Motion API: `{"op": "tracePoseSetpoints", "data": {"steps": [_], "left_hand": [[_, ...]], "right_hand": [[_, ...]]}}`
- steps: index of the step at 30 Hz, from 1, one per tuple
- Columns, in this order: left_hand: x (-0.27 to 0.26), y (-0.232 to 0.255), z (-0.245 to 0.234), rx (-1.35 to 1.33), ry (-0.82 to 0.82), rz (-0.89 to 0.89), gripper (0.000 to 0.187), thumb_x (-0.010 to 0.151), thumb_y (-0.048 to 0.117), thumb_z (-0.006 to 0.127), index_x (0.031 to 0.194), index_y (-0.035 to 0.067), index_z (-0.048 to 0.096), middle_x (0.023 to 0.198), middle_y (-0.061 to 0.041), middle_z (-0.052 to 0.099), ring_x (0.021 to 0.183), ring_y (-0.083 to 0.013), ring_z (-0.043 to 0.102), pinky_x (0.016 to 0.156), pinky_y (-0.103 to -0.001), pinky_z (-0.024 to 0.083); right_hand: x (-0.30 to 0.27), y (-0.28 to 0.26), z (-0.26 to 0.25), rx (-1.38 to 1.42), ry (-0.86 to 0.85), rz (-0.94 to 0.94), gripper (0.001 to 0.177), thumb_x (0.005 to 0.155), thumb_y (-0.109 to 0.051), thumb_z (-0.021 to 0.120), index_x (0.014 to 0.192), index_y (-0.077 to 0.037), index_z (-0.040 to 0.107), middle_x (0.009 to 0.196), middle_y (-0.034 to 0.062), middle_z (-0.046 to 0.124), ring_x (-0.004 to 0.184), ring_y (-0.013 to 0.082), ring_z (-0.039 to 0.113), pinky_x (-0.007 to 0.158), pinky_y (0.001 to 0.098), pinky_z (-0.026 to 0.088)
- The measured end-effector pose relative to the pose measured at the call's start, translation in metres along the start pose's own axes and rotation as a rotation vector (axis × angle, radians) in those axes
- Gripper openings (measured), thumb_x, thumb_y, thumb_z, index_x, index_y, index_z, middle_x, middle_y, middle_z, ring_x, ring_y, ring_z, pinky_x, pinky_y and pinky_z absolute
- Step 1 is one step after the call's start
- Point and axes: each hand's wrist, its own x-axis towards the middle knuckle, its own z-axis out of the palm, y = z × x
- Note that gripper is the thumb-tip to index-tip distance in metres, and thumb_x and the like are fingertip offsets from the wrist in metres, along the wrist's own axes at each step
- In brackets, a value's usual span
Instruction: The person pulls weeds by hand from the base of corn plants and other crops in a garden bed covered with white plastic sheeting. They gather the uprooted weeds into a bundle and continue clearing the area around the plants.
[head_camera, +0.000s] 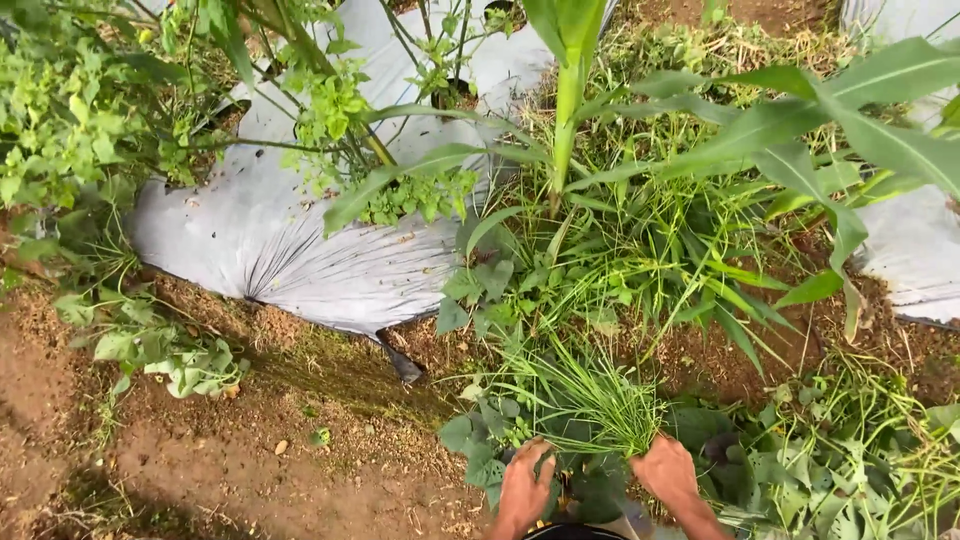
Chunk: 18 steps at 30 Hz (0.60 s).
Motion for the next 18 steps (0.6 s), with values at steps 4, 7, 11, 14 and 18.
{"op": "tracePoseSetpoints", "data": {"steps": [4, 7, 11, 14, 18], "left_hand": [[0.021, -0.001, 0.0, -0.009, -0.006, 0.045, 0.043, 0.102, 0.035, 0.047, 0.141, 0.019, 0.055, 0.159, -0.005, 0.041, 0.14, -0.0272, 0.05, 0.115, -0.056, 0.042], [0.026, 0.001, 0.004, 0.01, -0.037, 0.042, 0.043, 0.102, 0.037, 0.047, 0.142, 0.021, 0.055, 0.159, -0.004, 0.041, 0.14, -0.0286, 0.05, 0.113, -0.059, 0.042], [0.025, 0.004, 0.008, 0.07, -0.077, 0.132, 0.041, 0.102, 0.038, 0.047, 0.135, 0.017, 0.06, 0.151, -0.008, 0.051, 0.133, -0.0287, 0.055, 0.113, -0.052, 0.043], [0.03, -0.014, 0.016, 0.12, -0.111, 0.265, 0.044, 0.102, 0.039, 0.047, 0.136, 0.015, 0.06, 0.143, -0.009, 0.058, 0.132, -0.0299, 0.053, 0.111, -0.048, 0.04], [0.006, 0.004, -0.017, 0.162, -0.228, 0.194, 0.04, 0.103, 0.036, 0.048, 0.138, 0.019, 0.058, 0.146, -0.007, 0.055, 0.132, -0.0289, 0.054, 0.113, -0.055, 0.042]], "right_hand": [[0.013, -0.003, -0.006, -0.035, -0.009, 0.024, 0.038, 0.095, -0.038, 0.069, 0.113, -0.005, 0.063, 0.094, 0.0049, 0.073, 0.077, 0.0143, 0.072, 0.074, 0.0269, 0.067], [0.015, -0.001, -0.007, -0.036, 0.02, 0.04, 0.04, 0.095, -0.041, 0.067, 0.113, -0.006, 0.063, 0.095, 0.0041, 0.072, 0.081, 0.0143, 0.071, 0.077, 0.0275, 0.065], [-0.004, -0.005, -0.018, 0.015, 0.03, 0.085, 0.039, 0.095, -0.039, 0.071, 0.112, -0.005, 0.067, 0.086, 0.0034, 0.079, 0.076, 0.0159, 0.077, 0.078, 0.0287, 0.068], [0.011, 0.023, 0.015, 0.024, 0.068, 0.07, 0.055, 0.094, -0.048, 0.065, 0.125, -0.003, 0.057, 0.121, 0.0124, 0.069, 0.114, 0.0247, 0.067, 0.105, 0.0385, 0.058], [-0.028, 0.008, 0.019, 0.07, 0.058, 0.194, 0.053, 0.095, -0.047, 0.066, 0.126, -0.004, 0.058, 0.12, 0.0112, 0.068, 0.108, 0.0218, 0.069, 0.101, 0.0372, 0.059]]}}
